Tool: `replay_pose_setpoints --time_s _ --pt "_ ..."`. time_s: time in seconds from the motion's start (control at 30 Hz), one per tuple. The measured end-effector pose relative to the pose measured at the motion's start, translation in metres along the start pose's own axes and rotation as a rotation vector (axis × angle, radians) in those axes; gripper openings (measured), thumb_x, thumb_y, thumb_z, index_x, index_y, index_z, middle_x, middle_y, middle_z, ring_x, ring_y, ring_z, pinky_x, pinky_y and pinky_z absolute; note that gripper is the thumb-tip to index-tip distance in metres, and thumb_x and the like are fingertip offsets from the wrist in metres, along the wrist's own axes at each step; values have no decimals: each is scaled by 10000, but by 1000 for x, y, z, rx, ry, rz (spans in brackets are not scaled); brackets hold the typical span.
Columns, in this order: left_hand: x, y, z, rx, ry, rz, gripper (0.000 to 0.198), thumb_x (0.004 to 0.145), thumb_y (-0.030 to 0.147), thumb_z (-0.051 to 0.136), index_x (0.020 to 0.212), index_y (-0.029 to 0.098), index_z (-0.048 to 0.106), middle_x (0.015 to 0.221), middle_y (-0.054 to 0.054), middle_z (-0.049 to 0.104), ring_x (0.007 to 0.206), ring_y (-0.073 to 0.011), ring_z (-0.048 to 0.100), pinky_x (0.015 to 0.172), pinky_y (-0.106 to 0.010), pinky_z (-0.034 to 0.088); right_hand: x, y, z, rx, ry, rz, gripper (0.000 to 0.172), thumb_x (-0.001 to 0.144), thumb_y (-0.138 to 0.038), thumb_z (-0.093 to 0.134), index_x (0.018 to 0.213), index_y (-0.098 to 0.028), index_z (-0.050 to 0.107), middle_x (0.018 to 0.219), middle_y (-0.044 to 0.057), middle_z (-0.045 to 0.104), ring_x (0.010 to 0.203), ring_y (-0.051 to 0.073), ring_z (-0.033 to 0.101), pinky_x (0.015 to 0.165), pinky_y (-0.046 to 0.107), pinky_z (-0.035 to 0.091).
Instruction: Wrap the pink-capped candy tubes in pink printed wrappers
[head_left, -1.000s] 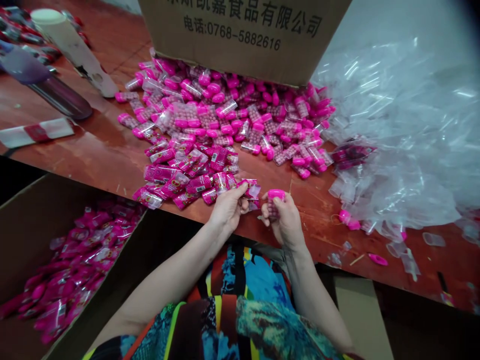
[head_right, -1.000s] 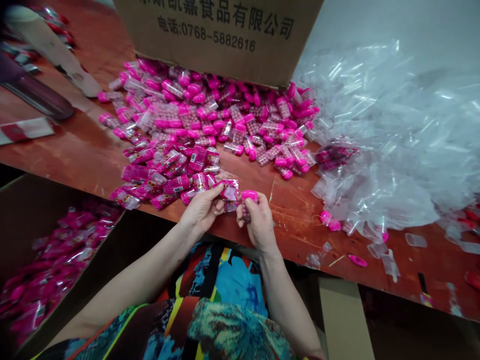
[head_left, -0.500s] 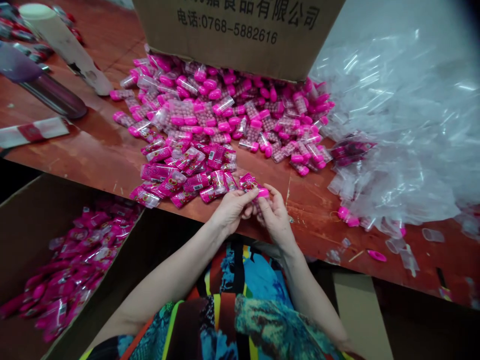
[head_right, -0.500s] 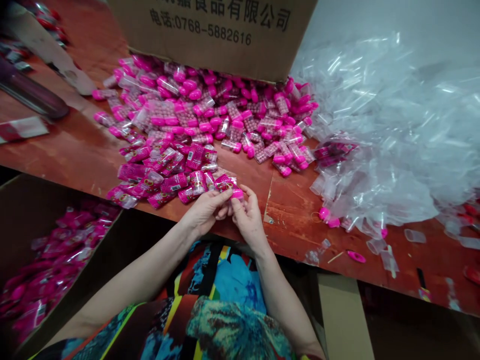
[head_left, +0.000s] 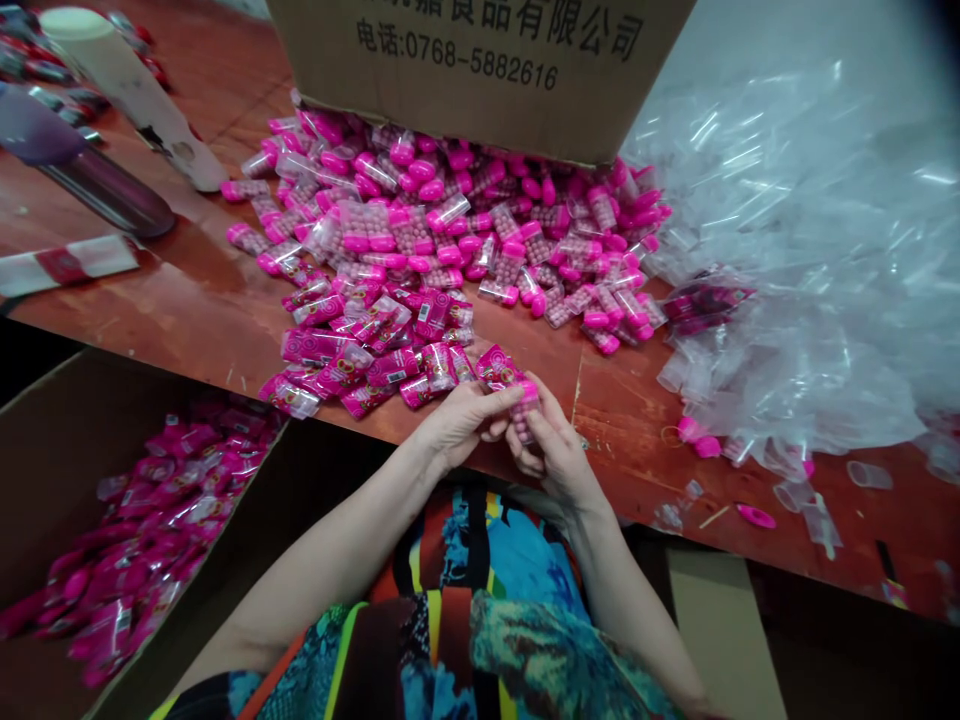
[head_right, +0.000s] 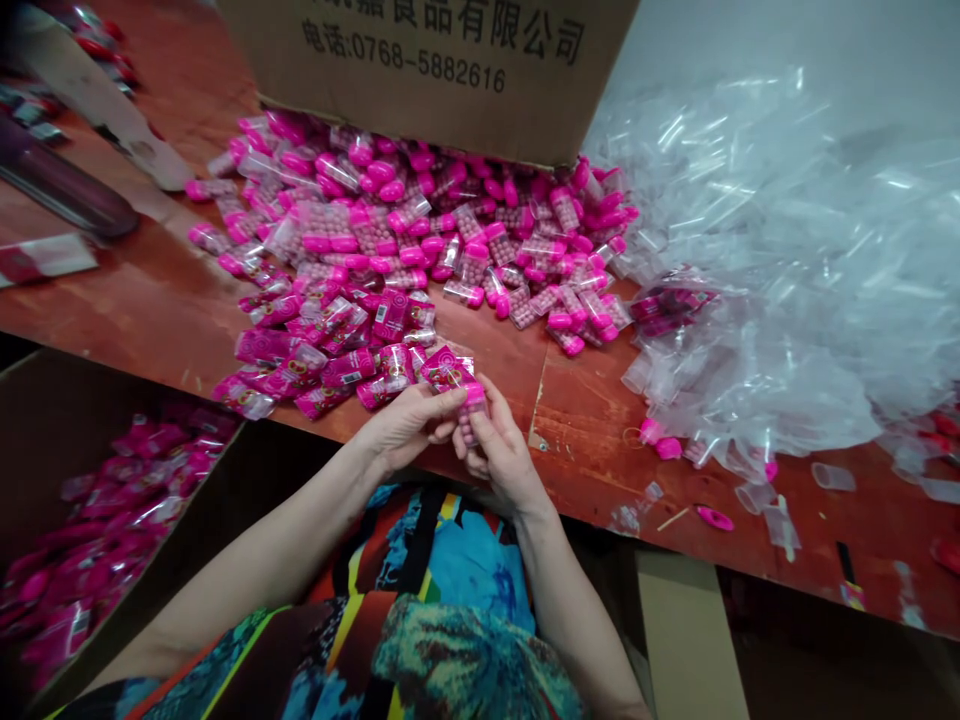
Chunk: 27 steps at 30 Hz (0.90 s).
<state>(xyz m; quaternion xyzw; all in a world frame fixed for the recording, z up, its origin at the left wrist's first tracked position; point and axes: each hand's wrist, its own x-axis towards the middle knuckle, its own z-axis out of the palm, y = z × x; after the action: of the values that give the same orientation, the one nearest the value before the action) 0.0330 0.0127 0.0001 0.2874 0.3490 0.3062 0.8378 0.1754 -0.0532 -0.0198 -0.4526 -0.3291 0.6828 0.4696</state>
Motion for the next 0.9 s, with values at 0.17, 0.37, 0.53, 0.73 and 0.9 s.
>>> replay_pose_setpoints --time_s 0.17,0.37,0.53,0.73,0.9 --pt "3 -6 -3 6 53 -31 397 739 437 846 611 138 619 430 29 474 388 -41 378 401 -197 219 6 -3 -5 -345 95 -120 690 933 -498 616 1546 -296 372 656 -27 599 485 137 483 460 245 397" --pt "8 -16 -9 -78 54 -46 399 748 430 835 602 138 606 396 55 430 359 -22 331 404 -181 224 8 7 2 -582 234 -258 557 898 -417 671 1425 -300 533 774 16 655 627 199 605 630 345 517" --pt "1 -13 -9 -5 -4 -50 342 738 421 840 714 122 677 478 5 559 389 -41 419 407 -187 208 7 10 8 -152 145 -140 605 940 -496 624 1458 -292 387 626 -76 562 442 104 444 428 219 340" --pt "1 -13 -10 -35 -16 9 439 857 510 709 661 119 675 444 2 503 422 -63 447 458 -197 295 9 11 9 -158 222 -203 515 899 -452 702 1328 -267 485 647 -65 622 523 113 547 492 228 419" --pt "3 -15 -11 -49 -13 21 417 846 491 731 641 133 665 415 20 470 431 -71 439 503 -208 343 7 15 6 -248 206 -226 472 938 -395 659 1363 -288 484 744 -39 661 687 147 648 696 308 545"
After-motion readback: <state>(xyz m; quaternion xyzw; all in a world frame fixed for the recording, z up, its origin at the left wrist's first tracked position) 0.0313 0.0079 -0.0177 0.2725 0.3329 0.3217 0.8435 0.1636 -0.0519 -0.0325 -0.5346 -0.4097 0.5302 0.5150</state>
